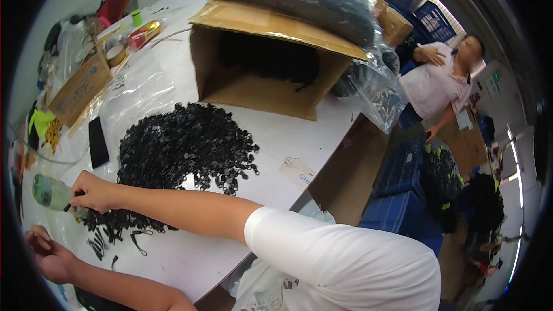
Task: The recorder is sitting at a workbench, sorting and assembling small black plastic components, likely lanyard or bag clips.
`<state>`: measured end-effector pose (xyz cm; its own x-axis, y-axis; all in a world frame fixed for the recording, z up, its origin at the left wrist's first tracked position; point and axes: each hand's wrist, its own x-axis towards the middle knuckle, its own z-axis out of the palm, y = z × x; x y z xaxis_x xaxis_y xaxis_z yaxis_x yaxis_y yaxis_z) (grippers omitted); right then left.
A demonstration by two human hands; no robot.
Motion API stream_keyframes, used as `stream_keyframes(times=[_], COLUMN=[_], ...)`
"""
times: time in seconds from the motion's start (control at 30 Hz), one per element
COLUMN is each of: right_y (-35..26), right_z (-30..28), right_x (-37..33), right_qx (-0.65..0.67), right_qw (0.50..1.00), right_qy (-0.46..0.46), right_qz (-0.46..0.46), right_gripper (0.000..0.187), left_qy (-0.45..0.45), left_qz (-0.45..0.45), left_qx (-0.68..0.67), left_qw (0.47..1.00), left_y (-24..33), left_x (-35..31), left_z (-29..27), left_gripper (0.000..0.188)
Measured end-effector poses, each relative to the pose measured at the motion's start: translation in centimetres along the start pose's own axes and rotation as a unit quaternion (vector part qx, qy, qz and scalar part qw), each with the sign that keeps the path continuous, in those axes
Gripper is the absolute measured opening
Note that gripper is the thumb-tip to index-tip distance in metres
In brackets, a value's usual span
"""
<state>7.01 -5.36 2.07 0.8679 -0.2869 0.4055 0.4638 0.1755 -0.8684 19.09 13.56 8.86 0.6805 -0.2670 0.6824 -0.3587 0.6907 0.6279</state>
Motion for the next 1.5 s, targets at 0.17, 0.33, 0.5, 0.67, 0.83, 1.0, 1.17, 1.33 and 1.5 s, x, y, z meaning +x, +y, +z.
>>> stream_keyframes(times=[0.17, 0.33, 0.5, 0.67, 0.83, 1.0, 1.17, 1.33, 1.5], right_y=[-6.4, -9.2, -9.2, -8.8, -8.6, -8.9, -8.9, -8.8, -8.8], right_z=[-5.4, -12.9, -18.1, -17.6, -17.5, -18.0, -17.5, -17.5, -16.5], right_x=[-5.2, -11.0, -15.1, -15.4, -15.5, -16.1, -16.1, -16.2, -15.8], right_qx=[0.030, 0.066, 0.050, 0.058, 0.011, -0.011, 0.097, 0.131, 0.038], right_qw=[0.999, 0.991, 0.986, 0.981, 0.972, 0.979, 0.979, 0.969, 0.982], right_qy=[0.045, 0.117, 0.156, 0.187, 0.233, 0.196, 0.177, 0.199, 0.176], right_qz=[0.009, 0.024, 0.035, 0.016, 0.034, 0.052, 0.012, 0.068, 0.049], right_gripper=[0.014, 0.015, 0.033, 0.027, 0.016, 0.016, 0.027, 0.013, 0.019], left_qy=[-0.016, -0.016, -0.257, -0.443, -0.487, -0.496, -0.527, -0.500, -0.506], left_qz=[-0.027, -0.097, -0.165, -0.237, -0.124, -0.082, -0.124, -0.136, -0.150], left_qx=[0.069, 0.236, 0.377, 0.408, 0.542, 0.574, 0.582, 0.539, 0.546], left_qw=[0.997, 0.967, 0.875, 0.762, 0.673, 0.646, 0.607, 0.664, 0.650], left_y=[-1.8, -2.7, -2.6, -2.8, -4.3, -7.5, -8.2, -7.3, -7.1], left_x=[-0.4, -1.7, -7.0, -10.8, -15.9, -18.9, -18.6, -17.6, -17.2], left_z=[2.5, 9.1, 15.4, 20.8, 21.0, 21.6, 21.6, 20.1, 18.9], left_gripper=[0.030, 0.029, 0.016, 0.025, 0.045, 0.041, 0.032, 0.036, 0.044])
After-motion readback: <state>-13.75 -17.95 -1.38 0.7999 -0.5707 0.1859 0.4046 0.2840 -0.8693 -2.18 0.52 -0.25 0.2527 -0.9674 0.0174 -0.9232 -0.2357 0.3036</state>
